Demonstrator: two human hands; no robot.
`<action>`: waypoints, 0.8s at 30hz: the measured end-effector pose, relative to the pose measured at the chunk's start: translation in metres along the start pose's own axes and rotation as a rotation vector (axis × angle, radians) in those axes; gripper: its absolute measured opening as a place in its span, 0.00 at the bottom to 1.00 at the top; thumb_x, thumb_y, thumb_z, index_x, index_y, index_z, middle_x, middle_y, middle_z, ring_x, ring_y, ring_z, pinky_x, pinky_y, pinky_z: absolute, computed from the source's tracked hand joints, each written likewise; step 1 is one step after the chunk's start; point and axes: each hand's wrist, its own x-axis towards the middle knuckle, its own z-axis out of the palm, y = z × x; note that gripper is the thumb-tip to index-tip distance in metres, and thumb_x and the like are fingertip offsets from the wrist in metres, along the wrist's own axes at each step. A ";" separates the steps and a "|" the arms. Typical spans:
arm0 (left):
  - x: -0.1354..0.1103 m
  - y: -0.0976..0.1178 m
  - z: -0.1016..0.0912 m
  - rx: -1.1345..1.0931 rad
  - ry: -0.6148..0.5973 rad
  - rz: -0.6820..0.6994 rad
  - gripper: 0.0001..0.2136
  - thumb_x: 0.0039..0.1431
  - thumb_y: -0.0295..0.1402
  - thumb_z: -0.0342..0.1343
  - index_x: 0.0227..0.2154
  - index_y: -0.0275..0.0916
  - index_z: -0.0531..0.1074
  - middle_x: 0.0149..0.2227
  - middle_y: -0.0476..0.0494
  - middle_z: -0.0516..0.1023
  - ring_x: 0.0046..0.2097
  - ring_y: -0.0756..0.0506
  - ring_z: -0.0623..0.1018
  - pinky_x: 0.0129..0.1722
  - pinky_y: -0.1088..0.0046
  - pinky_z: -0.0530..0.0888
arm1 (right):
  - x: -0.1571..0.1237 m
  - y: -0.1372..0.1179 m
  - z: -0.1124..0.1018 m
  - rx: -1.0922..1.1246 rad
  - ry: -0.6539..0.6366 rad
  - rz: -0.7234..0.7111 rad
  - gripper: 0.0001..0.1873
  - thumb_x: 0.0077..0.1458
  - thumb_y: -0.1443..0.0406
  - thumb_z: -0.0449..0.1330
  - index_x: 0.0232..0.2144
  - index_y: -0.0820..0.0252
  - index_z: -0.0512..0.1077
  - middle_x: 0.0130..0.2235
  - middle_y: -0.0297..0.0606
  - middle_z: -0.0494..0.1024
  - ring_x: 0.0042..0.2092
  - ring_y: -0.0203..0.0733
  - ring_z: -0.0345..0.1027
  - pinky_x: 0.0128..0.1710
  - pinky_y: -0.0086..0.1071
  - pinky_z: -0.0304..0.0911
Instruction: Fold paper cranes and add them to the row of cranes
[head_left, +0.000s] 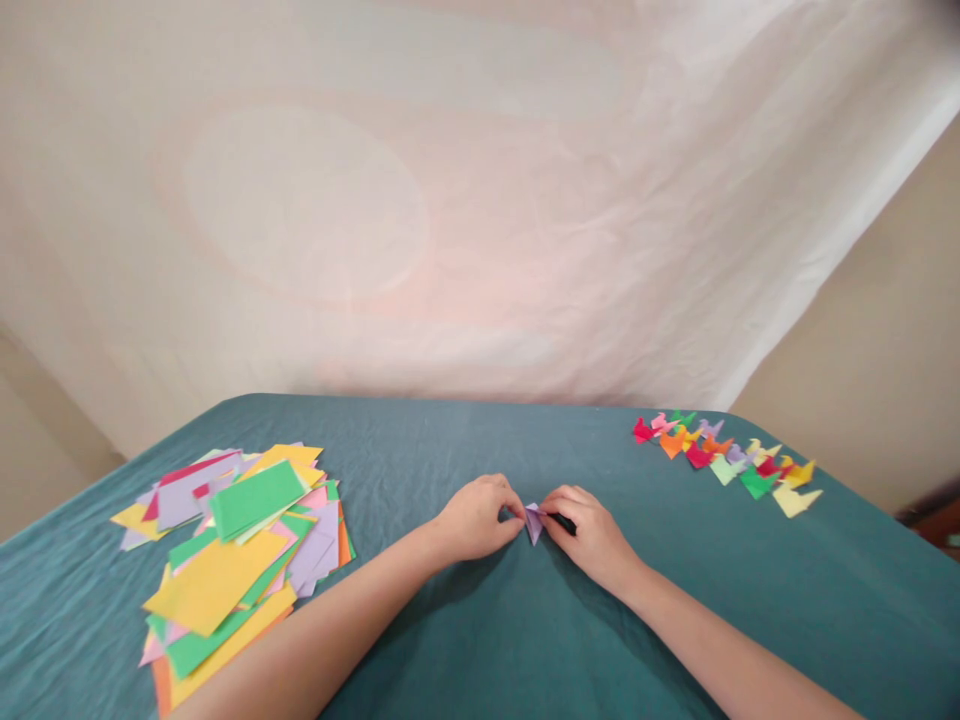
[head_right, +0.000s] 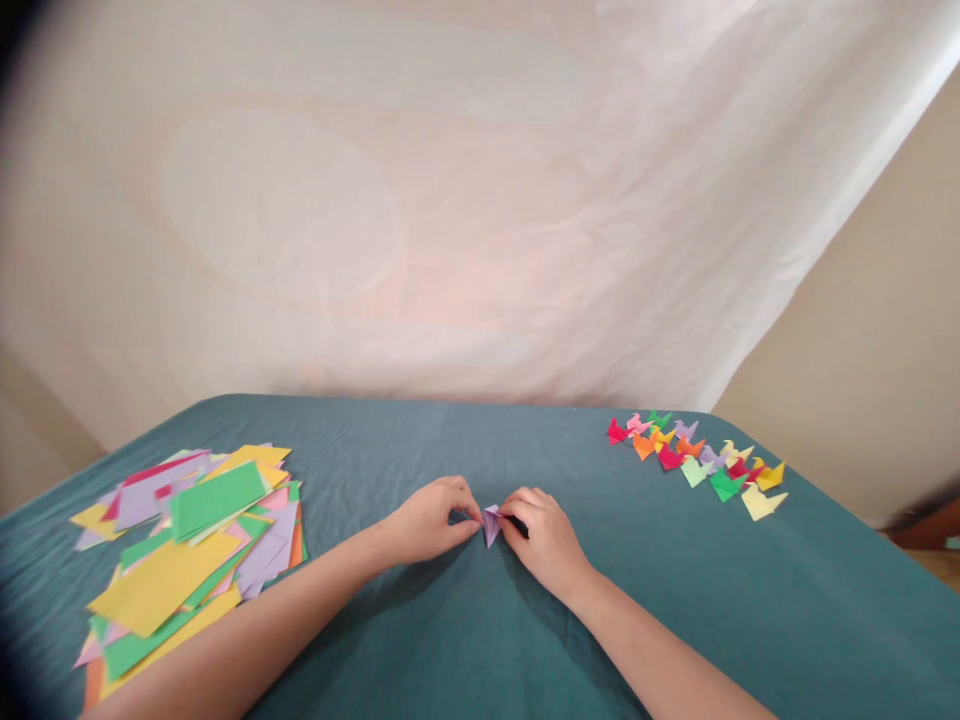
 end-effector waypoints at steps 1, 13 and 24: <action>-0.001 0.002 -0.005 0.028 -0.050 0.059 0.09 0.53 0.27 0.52 0.34 0.44 0.75 0.34 0.48 0.72 0.39 0.47 0.72 0.42 0.72 0.67 | 0.000 0.001 0.000 0.001 -0.001 -0.002 0.07 0.56 0.67 0.55 0.33 0.55 0.73 0.34 0.36 0.74 0.37 0.40 0.66 0.38 0.35 0.62; -0.012 0.020 -0.023 0.416 -0.220 0.244 0.14 0.55 0.27 0.51 0.44 0.46 0.70 0.39 0.42 0.71 0.41 0.42 0.70 0.42 0.66 0.66 | -0.001 0.001 0.001 -0.002 -0.005 -0.022 0.06 0.56 0.66 0.55 0.32 0.56 0.72 0.33 0.36 0.73 0.37 0.40 0.66 0.38 0.35 0.61; -0.021 0.041 -0.023 0.463 -0.296 0.102 0.19 0.52 0.26 0.50 0.49 0.40 0.65 0.44 0.39 0.69 0.44 0.41 0.70 0.43 0.66 0.67 | 0.002 0.003 0.002 -0.006 -0.020 -0.022 0.04 0.56 0.66 0.54 0.31 0.57 0.70 0.35 0.37 0.72 0.37 0.40 0.65 0.38 0.35 0.60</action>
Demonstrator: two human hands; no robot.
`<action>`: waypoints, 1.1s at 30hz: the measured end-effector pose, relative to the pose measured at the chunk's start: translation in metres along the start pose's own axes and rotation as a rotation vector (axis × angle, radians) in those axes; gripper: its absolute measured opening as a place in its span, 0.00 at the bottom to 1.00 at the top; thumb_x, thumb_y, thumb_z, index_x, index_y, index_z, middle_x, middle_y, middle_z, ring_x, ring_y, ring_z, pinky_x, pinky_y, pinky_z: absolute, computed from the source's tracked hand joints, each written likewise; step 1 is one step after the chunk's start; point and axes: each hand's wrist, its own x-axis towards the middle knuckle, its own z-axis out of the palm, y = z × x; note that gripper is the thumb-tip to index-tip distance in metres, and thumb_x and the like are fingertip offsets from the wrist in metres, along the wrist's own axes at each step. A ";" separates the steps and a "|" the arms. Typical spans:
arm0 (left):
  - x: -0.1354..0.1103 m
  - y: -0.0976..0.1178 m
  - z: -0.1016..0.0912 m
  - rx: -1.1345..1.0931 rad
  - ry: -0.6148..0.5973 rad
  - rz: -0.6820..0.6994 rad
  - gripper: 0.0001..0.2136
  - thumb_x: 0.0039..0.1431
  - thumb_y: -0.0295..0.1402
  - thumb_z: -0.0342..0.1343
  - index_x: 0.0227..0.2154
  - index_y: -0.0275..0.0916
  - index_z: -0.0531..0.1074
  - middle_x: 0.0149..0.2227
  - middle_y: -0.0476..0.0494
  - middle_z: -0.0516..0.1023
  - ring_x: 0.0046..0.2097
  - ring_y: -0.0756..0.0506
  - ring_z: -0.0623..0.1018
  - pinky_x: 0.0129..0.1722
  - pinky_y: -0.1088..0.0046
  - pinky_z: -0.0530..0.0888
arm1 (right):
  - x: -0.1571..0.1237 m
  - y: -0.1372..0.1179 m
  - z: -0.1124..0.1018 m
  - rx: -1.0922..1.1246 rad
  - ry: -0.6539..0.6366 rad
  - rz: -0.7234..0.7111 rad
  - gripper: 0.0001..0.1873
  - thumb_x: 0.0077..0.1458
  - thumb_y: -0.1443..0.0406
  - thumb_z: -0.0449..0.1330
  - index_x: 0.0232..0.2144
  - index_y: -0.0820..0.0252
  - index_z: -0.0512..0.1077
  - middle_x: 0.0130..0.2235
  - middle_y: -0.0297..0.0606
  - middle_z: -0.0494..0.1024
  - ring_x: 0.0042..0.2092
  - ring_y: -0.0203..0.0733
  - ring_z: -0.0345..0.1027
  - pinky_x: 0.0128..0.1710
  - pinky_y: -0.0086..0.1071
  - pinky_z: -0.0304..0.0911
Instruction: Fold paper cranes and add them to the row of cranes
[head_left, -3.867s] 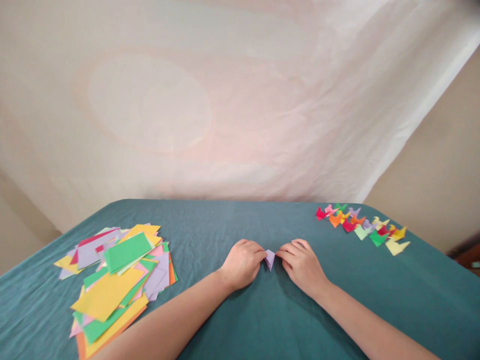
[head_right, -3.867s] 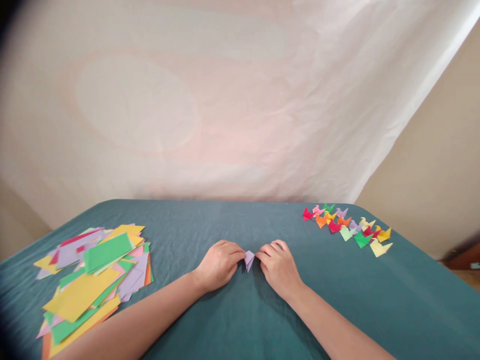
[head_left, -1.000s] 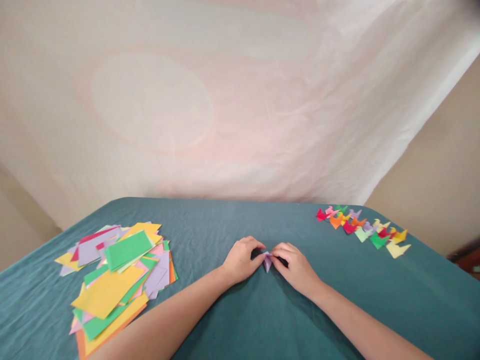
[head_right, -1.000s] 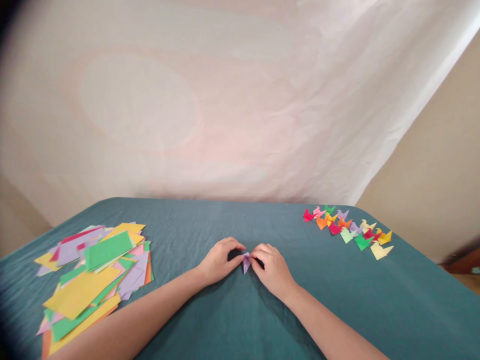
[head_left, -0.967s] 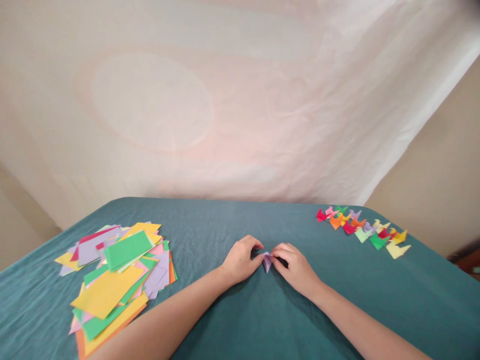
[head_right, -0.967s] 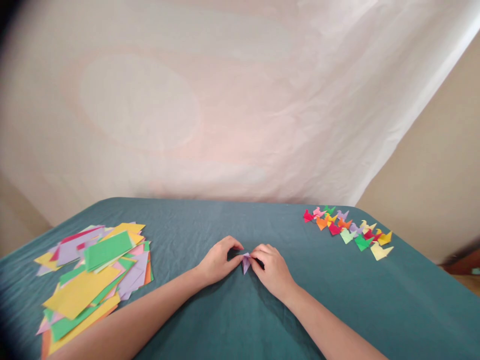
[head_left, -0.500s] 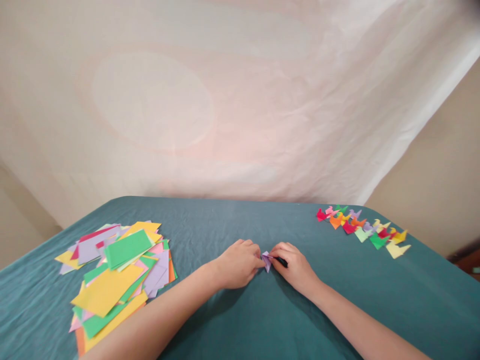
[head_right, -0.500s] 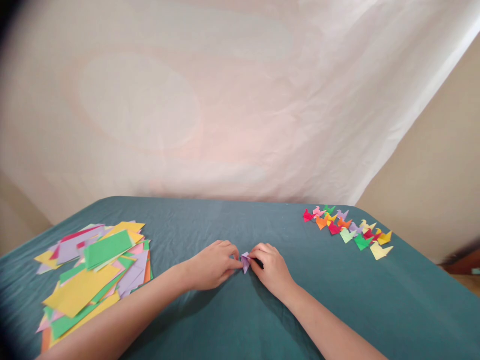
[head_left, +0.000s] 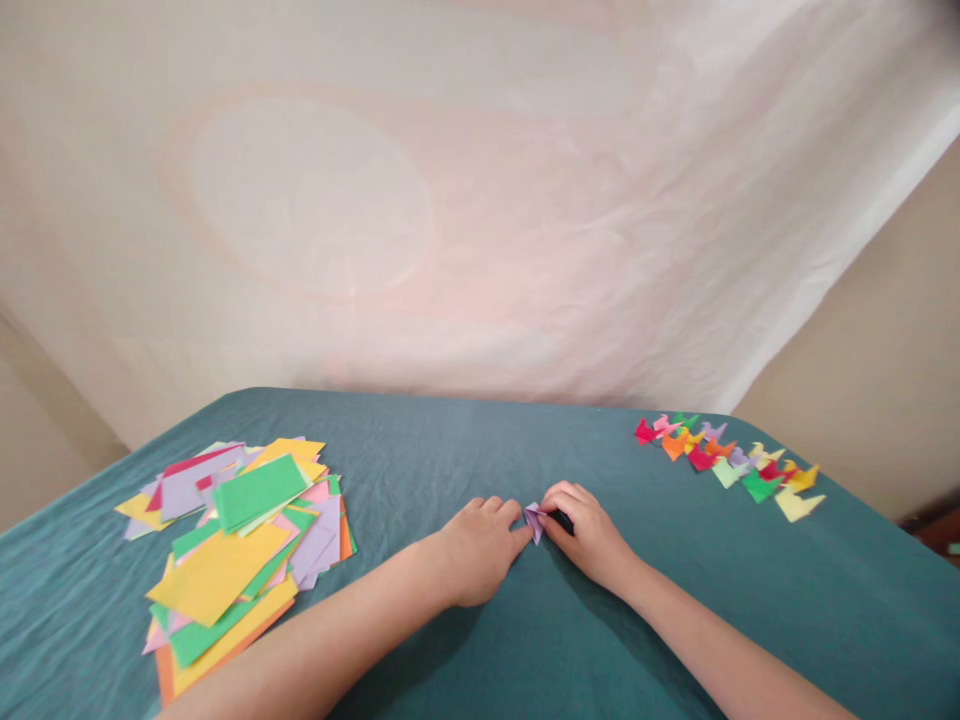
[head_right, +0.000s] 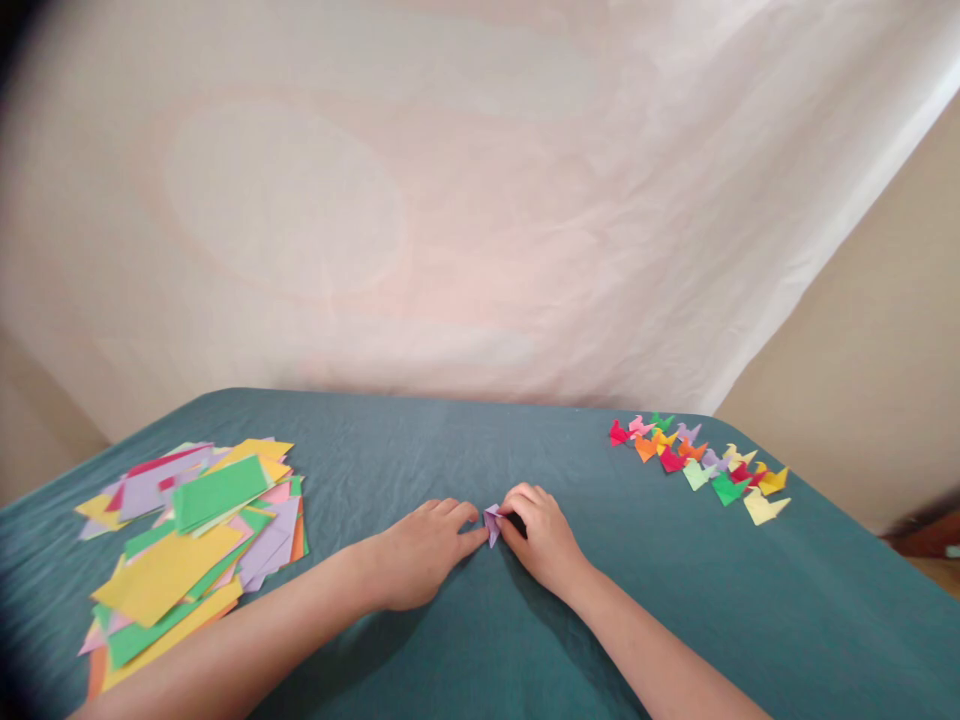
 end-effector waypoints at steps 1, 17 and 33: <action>-0.001 0.001 -0.001 0.000 -0.006 -0.005 0.20 0.52 0.26 0.50 0.49 0.40 0.64 0.45 0.39 0.69 0.44 0.41 0.70 0.43 0.66 0.67 | 0.000 -0.001 0.000 0.001 0.000 -0.001 0.04 0.56 0.66 0.54 0.32 0.56 0.69 0.35 0.37 0.72 0.37 0.40 0.65 0.38 0.35 0.60; -0.006 0.008 -0.007 -0.015 -0.110 -0.025 0.23 0.52 0.26 0.50 0.53 0.39 0.62 0.50 0.35 0.68 0.48 0.38 0.70 0.43 0.64 0.68 | -0.004 -0.007 0.000 -0.031 -0.016 0.021 0.04 0.56 0.64 0.55 0.35 0.56 0.67 0.37 0.38 0.71 0.40 0.42 0.64 0.40 0.37 0.59; 0.000 0.006 -0.004 -0.131 -0.065 -0.124 0.14 0.55 0.31 0.51 0.45 0.40 0.69 0.45 0.38 0.70 0.46 0.39 0.71 0.44 0.63 0.69 | -0.005 -0.008 -0.001 -0.046 -0.032 0.032 0.03 0.56 0.65 0.55 0.35 0.57 0.66 0.38 0.38 0.70 0.40 0.43 0.63 0.40 0.36 0.58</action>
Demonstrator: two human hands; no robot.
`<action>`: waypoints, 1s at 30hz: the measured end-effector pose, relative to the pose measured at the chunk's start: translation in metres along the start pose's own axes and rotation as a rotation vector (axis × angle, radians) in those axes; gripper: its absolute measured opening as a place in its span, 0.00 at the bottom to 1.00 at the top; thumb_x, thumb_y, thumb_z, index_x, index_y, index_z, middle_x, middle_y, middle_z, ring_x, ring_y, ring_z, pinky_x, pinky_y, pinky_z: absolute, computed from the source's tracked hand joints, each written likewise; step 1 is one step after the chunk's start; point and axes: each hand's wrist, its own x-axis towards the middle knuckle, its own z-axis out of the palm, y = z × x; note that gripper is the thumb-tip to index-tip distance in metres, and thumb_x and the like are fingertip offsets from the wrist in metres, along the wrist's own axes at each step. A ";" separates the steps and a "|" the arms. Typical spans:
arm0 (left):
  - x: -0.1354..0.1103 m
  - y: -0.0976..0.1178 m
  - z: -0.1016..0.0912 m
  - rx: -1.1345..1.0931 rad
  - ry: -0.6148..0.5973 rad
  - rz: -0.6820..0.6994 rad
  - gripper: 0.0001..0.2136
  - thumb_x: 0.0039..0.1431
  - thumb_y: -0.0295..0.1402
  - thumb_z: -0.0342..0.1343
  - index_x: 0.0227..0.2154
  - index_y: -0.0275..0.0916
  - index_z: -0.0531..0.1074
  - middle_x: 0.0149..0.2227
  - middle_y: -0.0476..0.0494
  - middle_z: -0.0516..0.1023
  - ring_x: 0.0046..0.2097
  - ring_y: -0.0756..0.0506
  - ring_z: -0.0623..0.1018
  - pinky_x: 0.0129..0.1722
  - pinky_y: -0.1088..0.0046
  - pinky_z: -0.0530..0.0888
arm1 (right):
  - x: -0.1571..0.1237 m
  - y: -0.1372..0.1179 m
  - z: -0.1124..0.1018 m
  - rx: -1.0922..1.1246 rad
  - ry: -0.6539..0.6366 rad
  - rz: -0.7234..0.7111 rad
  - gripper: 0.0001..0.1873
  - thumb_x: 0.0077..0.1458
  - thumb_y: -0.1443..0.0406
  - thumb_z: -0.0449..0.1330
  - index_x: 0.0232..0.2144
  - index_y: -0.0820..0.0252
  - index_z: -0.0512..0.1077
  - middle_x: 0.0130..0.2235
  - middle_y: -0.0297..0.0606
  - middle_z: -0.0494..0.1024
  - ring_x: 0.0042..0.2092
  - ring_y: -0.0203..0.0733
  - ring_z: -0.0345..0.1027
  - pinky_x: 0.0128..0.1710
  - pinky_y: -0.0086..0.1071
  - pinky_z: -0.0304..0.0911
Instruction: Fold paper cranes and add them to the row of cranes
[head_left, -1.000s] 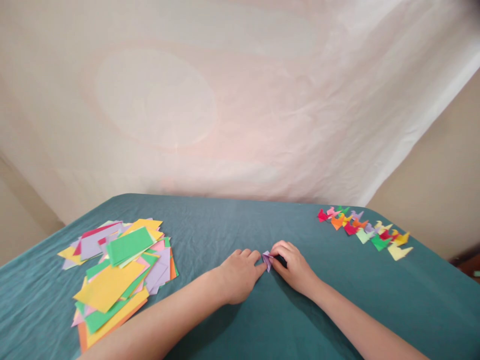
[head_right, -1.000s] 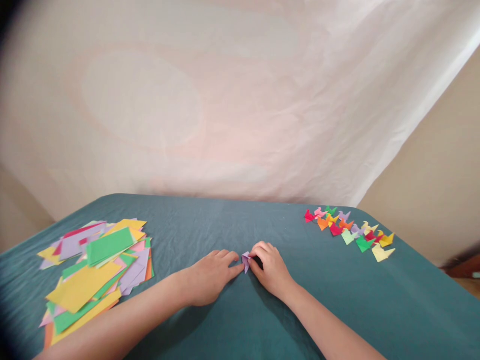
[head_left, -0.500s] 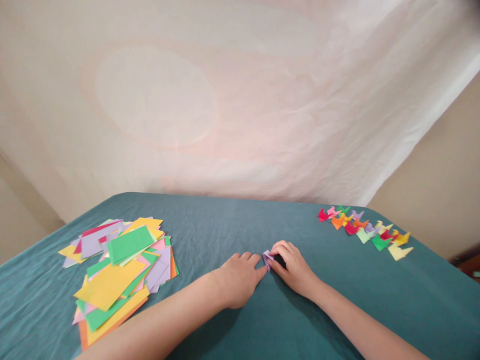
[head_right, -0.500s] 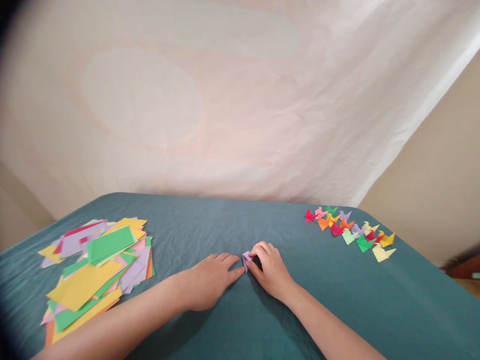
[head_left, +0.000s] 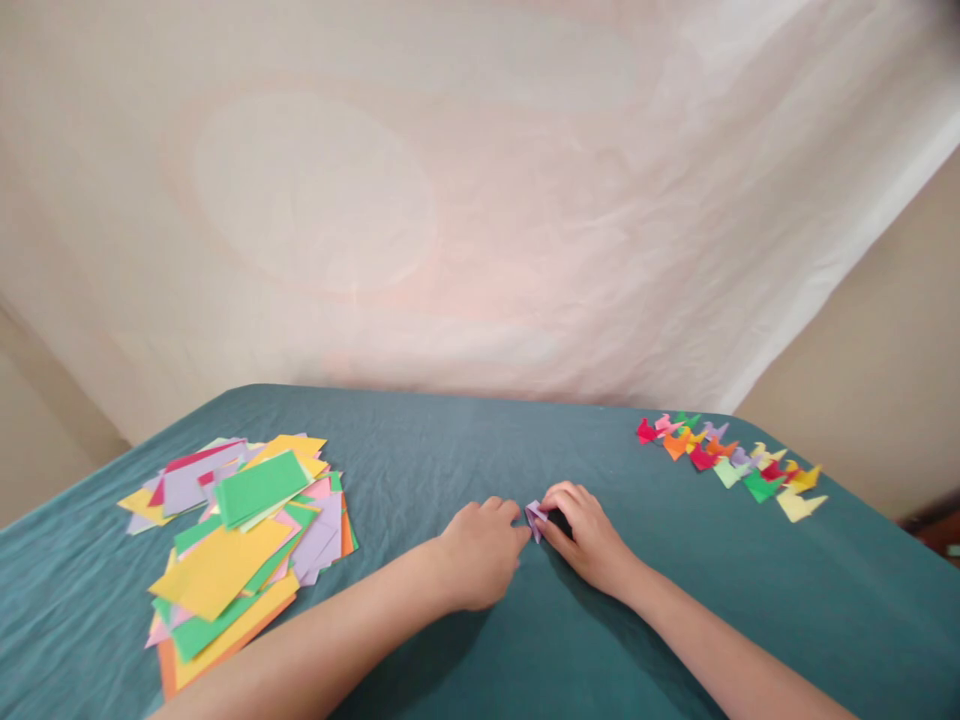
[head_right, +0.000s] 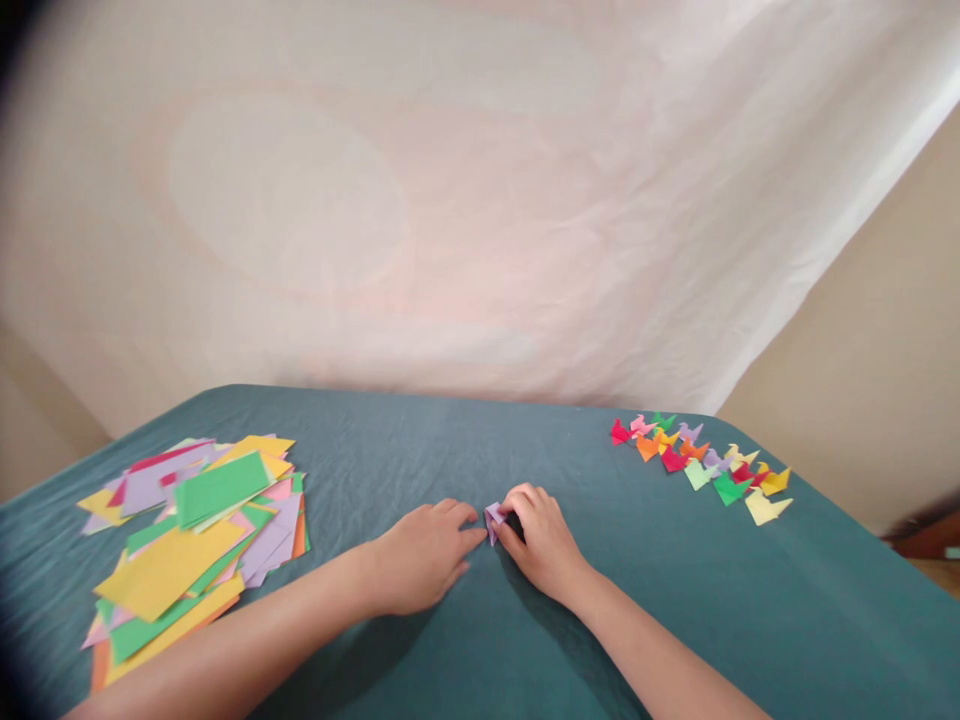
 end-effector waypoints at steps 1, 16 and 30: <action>0.004 -0.002 0.005 -0.065 0.047 -0.033 0.12 0.56 0.33 0.51 0.42 0.40 0.71 0.44 0.39 0.71 0.45 0.40 0.71 0.43 0.64 0.69 | 0.000 0.000 0.000 0.004 -0.001 0.002 0.03 0.56 0.65 0.55 0.35 0.57 0.66 0.37 0.38 0.70 0.40 0.43 0.63 0.40 0.36 0.58; 0.034 0.001 0.047 -0.304 0.390 -0.280 0.05 0.53 0.36 0.54 0.29 0.40 0.70 0.33 0.47 0.72 0.38 0.44 0.71 0.36 0.70 0.66 | 0.000 0.002 -0.005 0.181 0.058 0.054 0.03 0.56 0.68 0.54 0.34 0.57 0.66 0.36 0.38 0.69 0.39 0.42 0.63 0.40 0.36 0.60; 0.032 -0.016 0.045 -0.326 0.444 -0.237 0.03 0.53 0.30 0.54 0.28 0.41 0.72 0.32 0.48 0.72 0.38 0.46 0.70 0.38 0.72 0.66 | -0.003 0.005 -0.013 0.278 -0.009 -0.006 0.23 0.43 0.75 0.56 0.44 0.56 0.65 0.43 0.39 0.69 0.46 0.44 0.62 0.47 0.39 0.58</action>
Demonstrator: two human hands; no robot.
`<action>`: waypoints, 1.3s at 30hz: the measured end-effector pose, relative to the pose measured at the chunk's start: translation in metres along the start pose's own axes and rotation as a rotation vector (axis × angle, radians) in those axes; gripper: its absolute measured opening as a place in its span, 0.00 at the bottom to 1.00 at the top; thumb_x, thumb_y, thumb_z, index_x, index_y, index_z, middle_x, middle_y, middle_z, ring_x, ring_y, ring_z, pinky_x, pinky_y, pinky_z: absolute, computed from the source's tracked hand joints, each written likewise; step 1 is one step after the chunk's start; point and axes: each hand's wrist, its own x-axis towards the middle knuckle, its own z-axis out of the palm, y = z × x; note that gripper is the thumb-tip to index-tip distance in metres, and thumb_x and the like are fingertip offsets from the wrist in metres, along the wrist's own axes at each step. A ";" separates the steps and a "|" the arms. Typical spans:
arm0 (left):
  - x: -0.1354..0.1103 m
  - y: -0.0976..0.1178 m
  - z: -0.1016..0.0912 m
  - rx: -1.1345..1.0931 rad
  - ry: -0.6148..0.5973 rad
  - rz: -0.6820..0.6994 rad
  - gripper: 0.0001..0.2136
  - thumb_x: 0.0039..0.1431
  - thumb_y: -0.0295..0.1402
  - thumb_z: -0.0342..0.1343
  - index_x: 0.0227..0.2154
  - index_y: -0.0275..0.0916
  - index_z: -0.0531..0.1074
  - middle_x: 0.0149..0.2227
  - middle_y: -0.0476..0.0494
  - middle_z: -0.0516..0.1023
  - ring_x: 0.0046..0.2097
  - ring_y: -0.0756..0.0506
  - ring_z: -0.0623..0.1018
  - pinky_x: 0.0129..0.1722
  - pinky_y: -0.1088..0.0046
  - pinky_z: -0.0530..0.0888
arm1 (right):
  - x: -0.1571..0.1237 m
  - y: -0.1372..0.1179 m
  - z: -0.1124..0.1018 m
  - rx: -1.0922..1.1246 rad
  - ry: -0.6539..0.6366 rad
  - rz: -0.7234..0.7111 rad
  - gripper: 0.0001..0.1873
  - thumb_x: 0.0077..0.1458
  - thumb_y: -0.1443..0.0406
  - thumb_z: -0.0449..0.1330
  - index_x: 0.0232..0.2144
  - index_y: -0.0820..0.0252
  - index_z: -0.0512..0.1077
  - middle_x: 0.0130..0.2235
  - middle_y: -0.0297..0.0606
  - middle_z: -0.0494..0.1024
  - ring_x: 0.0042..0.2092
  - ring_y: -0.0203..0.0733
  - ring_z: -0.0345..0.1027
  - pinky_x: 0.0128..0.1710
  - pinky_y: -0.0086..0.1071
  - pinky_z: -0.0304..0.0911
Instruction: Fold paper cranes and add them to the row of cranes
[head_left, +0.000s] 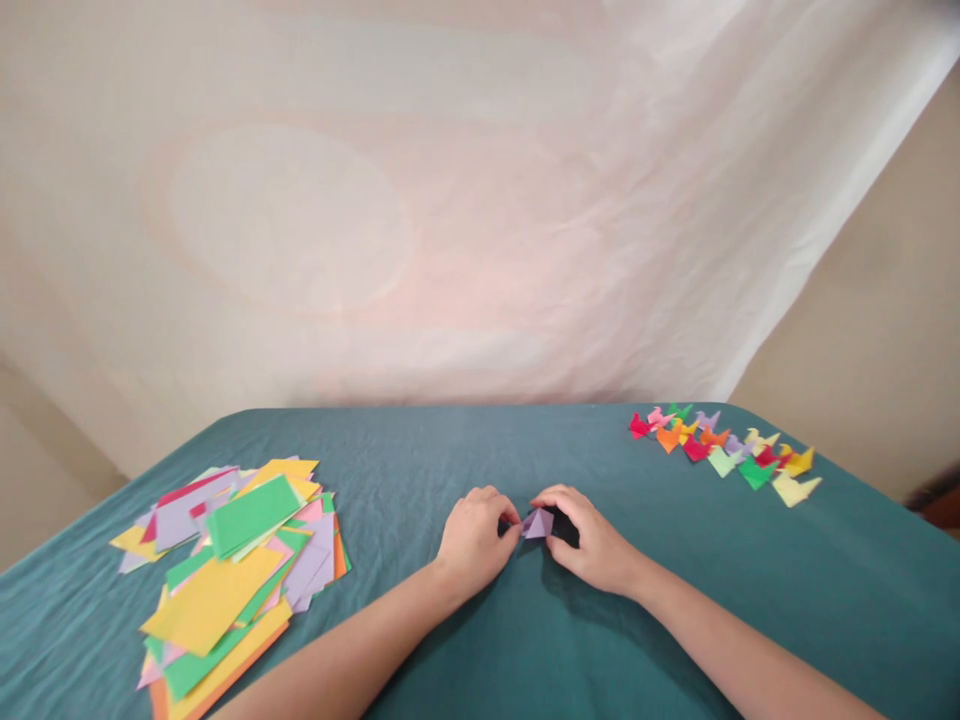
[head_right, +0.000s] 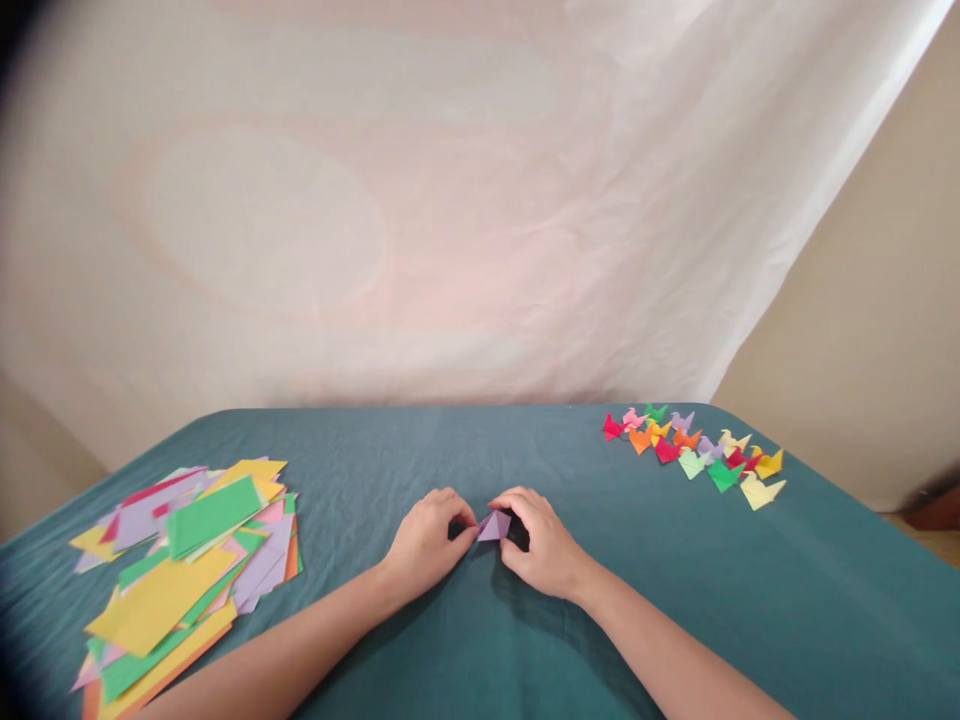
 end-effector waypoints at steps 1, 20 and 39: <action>-0.001 0.001 0.001 -0.010 0.002 0.000 0.03 0.53 0.30 0.54 0.28 0.41 0.72 0.31 0.48 0.72 0.38 0.46 0.71 0.38 0.72 0.66 | 0.000 0.000 -0.001 0.028 -0.006 0.004 0.23 0.44 0.75 0.55 0.44 0.56 0.65 0.43 0.39 0.70 0.45 0.43 0.63 0.47 0.38 0.58; 0.003 0.000 0.001 -0.019 -0.078 -0.101 0.05 0.50 0.35 0.55 0.26 0.43 0.76 0.35 0.47 0.74 0.41 0.44 0.71 0.41 0.68 0.66 | 0.006 0.004 0.002 0.043 0.008 0.056 0.08 0.58 0.66 0.52 0.30 0.58 0.70 0.35 0.37 0.72 0.38 0.40 0.66 0.41 0.35 0.61; 0.010 -0.015 -0.021 -0.086 -0.259 0.054 0.09 0.53 0.31 0.52 0.32 0.44 0.77 0.37 0.48 0.76 0.43 0.45 0.72 0.46 0.70 0.65 | 0.007 0.005 0.006 -0.040 0.046 0.038 0.07 0.56 0.68 0.52 0.31 0.57 0.70 0.35 0.38 0.71 0.39 0.41 0.65 0.41 0.37 0.61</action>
